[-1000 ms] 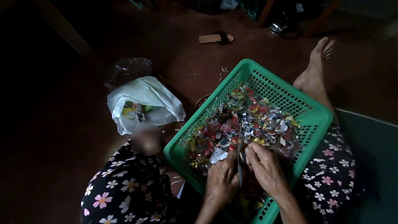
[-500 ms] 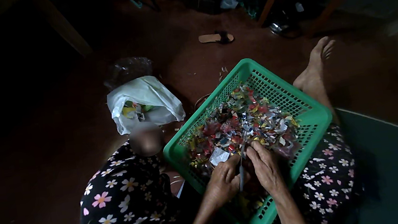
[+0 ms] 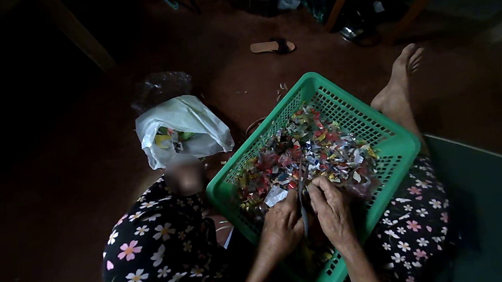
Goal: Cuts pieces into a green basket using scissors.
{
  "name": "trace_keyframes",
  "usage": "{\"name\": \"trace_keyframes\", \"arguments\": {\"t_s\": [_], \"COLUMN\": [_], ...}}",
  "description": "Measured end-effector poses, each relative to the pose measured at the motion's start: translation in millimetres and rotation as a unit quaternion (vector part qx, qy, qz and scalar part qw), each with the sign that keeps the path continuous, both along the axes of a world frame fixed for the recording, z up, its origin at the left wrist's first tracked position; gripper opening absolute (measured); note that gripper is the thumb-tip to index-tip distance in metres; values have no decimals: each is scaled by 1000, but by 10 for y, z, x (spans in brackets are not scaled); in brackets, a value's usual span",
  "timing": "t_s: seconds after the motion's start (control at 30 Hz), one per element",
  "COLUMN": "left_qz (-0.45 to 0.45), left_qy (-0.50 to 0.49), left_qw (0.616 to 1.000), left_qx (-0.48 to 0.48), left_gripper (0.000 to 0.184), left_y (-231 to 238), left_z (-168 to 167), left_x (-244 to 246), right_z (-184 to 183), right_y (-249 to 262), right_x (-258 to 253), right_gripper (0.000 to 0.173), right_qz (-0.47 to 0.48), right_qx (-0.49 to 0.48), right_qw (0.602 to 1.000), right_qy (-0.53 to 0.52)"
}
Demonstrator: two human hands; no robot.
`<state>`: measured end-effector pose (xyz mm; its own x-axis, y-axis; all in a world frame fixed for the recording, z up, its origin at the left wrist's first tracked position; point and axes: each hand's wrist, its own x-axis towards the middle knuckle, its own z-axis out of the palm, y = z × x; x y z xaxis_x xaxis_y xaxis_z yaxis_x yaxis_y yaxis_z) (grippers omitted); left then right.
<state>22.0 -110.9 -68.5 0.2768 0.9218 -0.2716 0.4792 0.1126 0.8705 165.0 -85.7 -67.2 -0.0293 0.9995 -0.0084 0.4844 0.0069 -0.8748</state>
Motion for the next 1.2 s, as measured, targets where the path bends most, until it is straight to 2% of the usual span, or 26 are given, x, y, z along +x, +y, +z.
{"name": "trace_keyframes", "arguments": {"t_s": [0.1, 0.33, 0.43, 0.63, 0.77, 0.87, 1.07, 1.2], "left_qz": [-3, 13, 31, 85, 17, 6, -24, -14], "left_qy": [-22, 4, 23, -25, -40, -27, 52, 52], "left_qw": [1000, 1000, 999, 992, 999, 1000, 998, 999], "left_qx": [7, 21, 36, 88, 27, 4, -25, 1], "left_gripper": [38, 40, 37, 26, 34, 40, 39, 32], "left_y": [-19, -17, -36, -90, -54, -84, -36, -48], "left_z": [-22, 14, 14, -129, -74, -43, 124, 88], "left_x": [-22, 8, 52, 165, 40, -2, 11, 18], "right_z": [-5, 12, 12, 38, 27, 32, 127, 132], "right_y": [4, -4, 1, 16, 14, 26, 20, 34], "right_x": [7, -15, -44, -62, -6, 52, 40, 36], "right_gripper": [22, 22, 21, 22, 22, 24, 28, 26], "right_qz": [-4, 13, 5, -13, -8, 14, 54, 50], "right_qx": [-1, -4, 14, 61, 24, 1, -14, -17], "right_qw": [1000, 999, 1000, 998, 1000, 1000, 996, 996], "right_qy": [22, 34, 27, -6, 4, -10, -71, -65]}}
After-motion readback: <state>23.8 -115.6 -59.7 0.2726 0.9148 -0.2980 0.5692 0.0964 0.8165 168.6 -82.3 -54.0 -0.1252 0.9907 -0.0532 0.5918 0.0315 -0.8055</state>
